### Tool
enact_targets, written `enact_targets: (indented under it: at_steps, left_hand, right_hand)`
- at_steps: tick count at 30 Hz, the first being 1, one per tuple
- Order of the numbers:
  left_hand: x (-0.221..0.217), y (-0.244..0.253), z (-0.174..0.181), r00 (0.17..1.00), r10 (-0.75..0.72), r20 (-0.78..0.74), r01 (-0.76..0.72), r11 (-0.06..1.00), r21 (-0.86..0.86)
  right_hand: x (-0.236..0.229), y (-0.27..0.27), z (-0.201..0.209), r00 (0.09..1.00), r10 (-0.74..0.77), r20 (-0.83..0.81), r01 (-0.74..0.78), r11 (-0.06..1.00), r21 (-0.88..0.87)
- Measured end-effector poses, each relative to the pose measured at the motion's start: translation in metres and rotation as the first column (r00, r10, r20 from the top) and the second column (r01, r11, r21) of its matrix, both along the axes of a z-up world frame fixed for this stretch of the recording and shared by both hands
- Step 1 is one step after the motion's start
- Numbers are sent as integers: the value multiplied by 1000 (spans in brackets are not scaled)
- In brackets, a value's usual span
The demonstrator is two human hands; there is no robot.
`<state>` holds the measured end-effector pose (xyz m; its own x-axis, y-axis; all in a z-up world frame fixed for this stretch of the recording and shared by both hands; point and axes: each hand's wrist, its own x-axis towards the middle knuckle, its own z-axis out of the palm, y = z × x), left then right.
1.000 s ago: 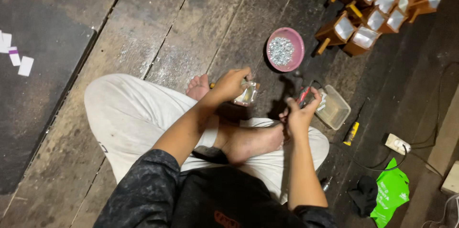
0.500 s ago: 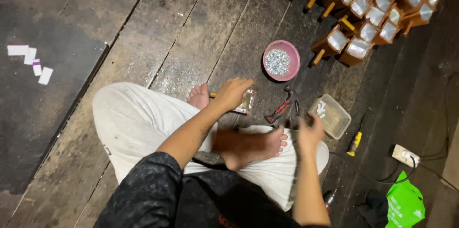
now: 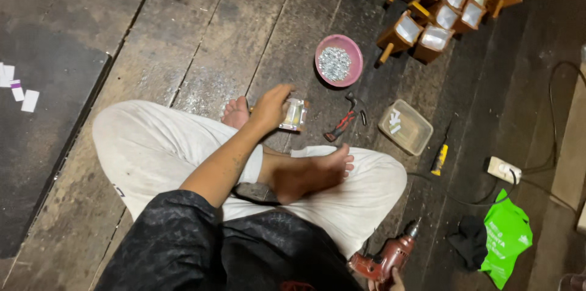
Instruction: The person assembles small wooden frames by picking up small metal components from a bowl, placing them onto the wooden pieces, and using a drill to secure them.
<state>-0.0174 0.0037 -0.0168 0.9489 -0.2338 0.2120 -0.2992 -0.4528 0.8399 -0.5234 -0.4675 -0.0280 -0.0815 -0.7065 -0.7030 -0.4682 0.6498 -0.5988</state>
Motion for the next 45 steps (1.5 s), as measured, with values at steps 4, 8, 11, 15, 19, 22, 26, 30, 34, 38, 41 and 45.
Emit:
enact_targets:
  at_steps: [4,8,11,15,19,22,26,30,34,38,41,45]
  left_hand:
    - [0,3,2,999,1,-42,1,999,48]
    - [0,7,15,993,-59,-100,58,998,-19]
    - [0,7,13,993,-46,-107,41,998,-48]
    - [-1,9,11,996,-20,-91,13,997,-75]
    - [-5,6,8,992,11,-130,-36,979,-199]
    - [-2,1,-9,987,31,-161,-62,979,-193]
    - [-3,3,-7,996,34,-84,-54,967,-250]
    - [-5,5,0,992,18,-128,-54,959,-279]
    - [-2,0,-11,990,-3,-139,-46,936,-350]
    - [-5,3,-3,980,-25,-196,-45,939,-342]
    - [-6,0,-9,982,-4,-191,-64,935,-350]
    - [-7,0,-12,977,-22,-211,-45,951,-306]
  right_hand:
    - [6,-9,-39,984,-107,140,66,959,274]
    - [10,14,-42,947,-231,224,164,945,281]
    - [19,48,-16,914,-293,280,198,926,322]
    - [29,76,-17,851,520,-71,-515,799,-310]
    - [-4,47,-39,738,638,-220,-636,548,-543]
    - [65,93,55,820,450,353,-198,802,-564]
    - [59,20,77,772,158,616,-43,980,-197]
    - [101,15,159,633,298,714,-189,954,-231]
    - [214,121,296,556,750,359,-426,628,-652]
    - [270,153,336,581,791,191,-575,565,-592]
    - [309,163,342,386,888,249,-638,452,-623]
    - [358,185,347,256,961,109,-786,272,-555]
